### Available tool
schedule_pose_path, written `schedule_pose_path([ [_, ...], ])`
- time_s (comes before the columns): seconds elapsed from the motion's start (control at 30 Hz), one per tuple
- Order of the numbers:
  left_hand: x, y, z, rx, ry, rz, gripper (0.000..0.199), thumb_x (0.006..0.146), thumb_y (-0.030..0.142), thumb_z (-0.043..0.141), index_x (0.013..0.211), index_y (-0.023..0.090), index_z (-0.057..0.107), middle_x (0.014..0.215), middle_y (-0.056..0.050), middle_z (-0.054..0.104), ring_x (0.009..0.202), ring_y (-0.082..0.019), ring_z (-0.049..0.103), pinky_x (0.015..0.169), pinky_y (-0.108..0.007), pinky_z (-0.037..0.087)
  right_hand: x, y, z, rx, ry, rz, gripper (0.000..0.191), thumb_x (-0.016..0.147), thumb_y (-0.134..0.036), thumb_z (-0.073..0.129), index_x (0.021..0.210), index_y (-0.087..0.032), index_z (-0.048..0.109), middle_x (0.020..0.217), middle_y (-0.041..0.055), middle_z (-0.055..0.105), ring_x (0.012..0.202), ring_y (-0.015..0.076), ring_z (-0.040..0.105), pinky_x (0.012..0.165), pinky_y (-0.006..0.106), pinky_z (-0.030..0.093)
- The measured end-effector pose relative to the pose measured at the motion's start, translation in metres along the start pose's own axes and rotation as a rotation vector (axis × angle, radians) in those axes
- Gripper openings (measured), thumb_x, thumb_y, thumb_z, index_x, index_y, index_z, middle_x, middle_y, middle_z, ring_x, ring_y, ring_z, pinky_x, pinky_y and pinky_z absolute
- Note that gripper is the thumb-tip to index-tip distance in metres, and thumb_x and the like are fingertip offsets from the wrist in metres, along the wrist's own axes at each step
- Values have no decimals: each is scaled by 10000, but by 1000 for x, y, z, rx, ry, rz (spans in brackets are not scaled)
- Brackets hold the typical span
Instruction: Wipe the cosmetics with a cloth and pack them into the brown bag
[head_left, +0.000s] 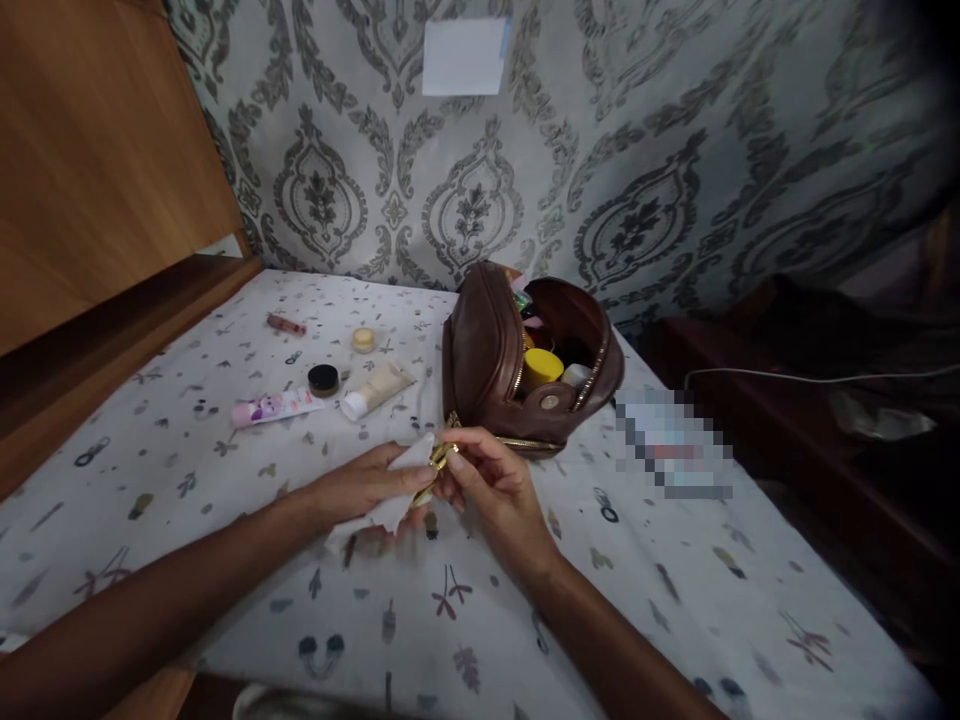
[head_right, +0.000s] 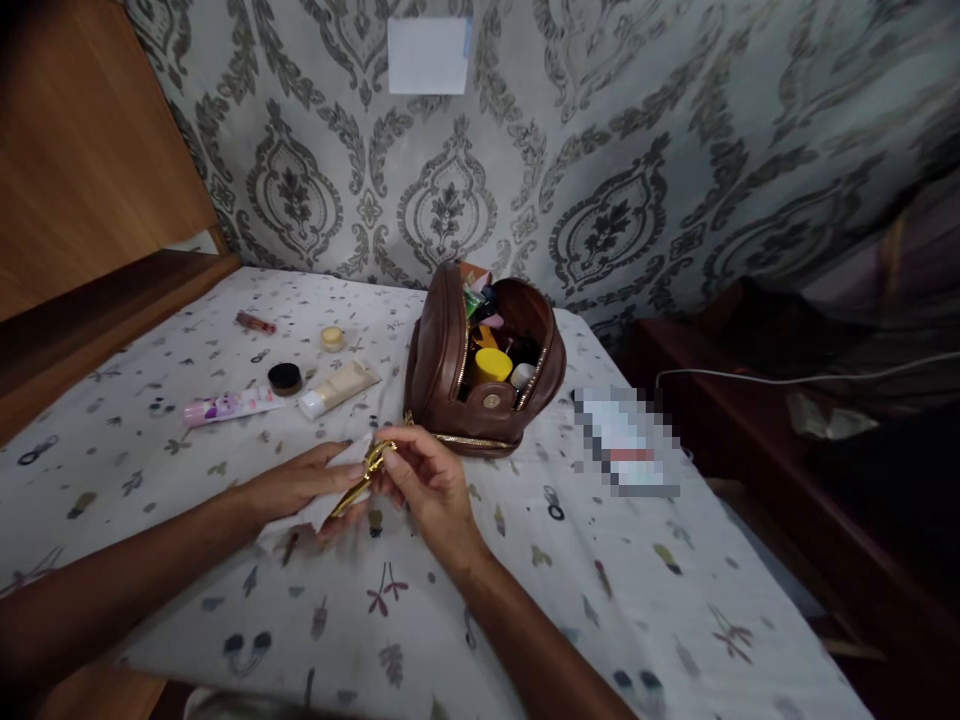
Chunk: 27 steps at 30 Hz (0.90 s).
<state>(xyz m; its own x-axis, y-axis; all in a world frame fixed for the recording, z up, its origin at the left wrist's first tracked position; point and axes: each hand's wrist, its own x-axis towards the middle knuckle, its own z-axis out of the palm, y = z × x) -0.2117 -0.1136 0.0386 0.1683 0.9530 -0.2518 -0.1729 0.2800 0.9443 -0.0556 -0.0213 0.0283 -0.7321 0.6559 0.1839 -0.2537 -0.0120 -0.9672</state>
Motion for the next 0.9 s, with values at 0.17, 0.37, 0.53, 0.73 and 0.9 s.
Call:
schedule_pose_path([
  [0.17,1,-1,4,174,234,78,462,816,598,611,687,157,560,574,46,488,497,-74,404,472,-200,323,2,0,1,-31,81,37,356,801,-505,713,977,-205,638,689,-48,531,486,65,462,430,193,369],
  [0.37,1,3,9,247,363,45,556,876,638,470,561,181,500,476,39,471,441,-92,400,449,-221,315,1,-3,4,-39,81,63,310,786,-478,732,801,-196,603,569,-73,474,430,51,366,401,185,301],
  [0.53,3,7,3,79,335,-48,631,846,699,448,472,195,519,319,33,388,283,-86,301,337,-240,233,0,-9,3,-56,90,24,255,809,-442,722,870,-207,642,627,-41,544,480,85,467,430,207,371],
  [0.73,3,9,-3,-14,177,-110,751,848,774,282,604,163,644,293,41,348,231,-72,204,282,-228,146,1,-8,0,-50,78,-39,181,835,-373,709,922,-223,655,743,-2,629,571,111,540,479,221,445],
  [0.9,3,3,1,38,301,-15,707,868,718,377,446,171,524,280,23,354,239,-63,282,296,-209,206,2,-6,1,-55,73,-31,160,832,-350,714,872,-213,643,749,-16,619,523,78,509,468,206,433],
])
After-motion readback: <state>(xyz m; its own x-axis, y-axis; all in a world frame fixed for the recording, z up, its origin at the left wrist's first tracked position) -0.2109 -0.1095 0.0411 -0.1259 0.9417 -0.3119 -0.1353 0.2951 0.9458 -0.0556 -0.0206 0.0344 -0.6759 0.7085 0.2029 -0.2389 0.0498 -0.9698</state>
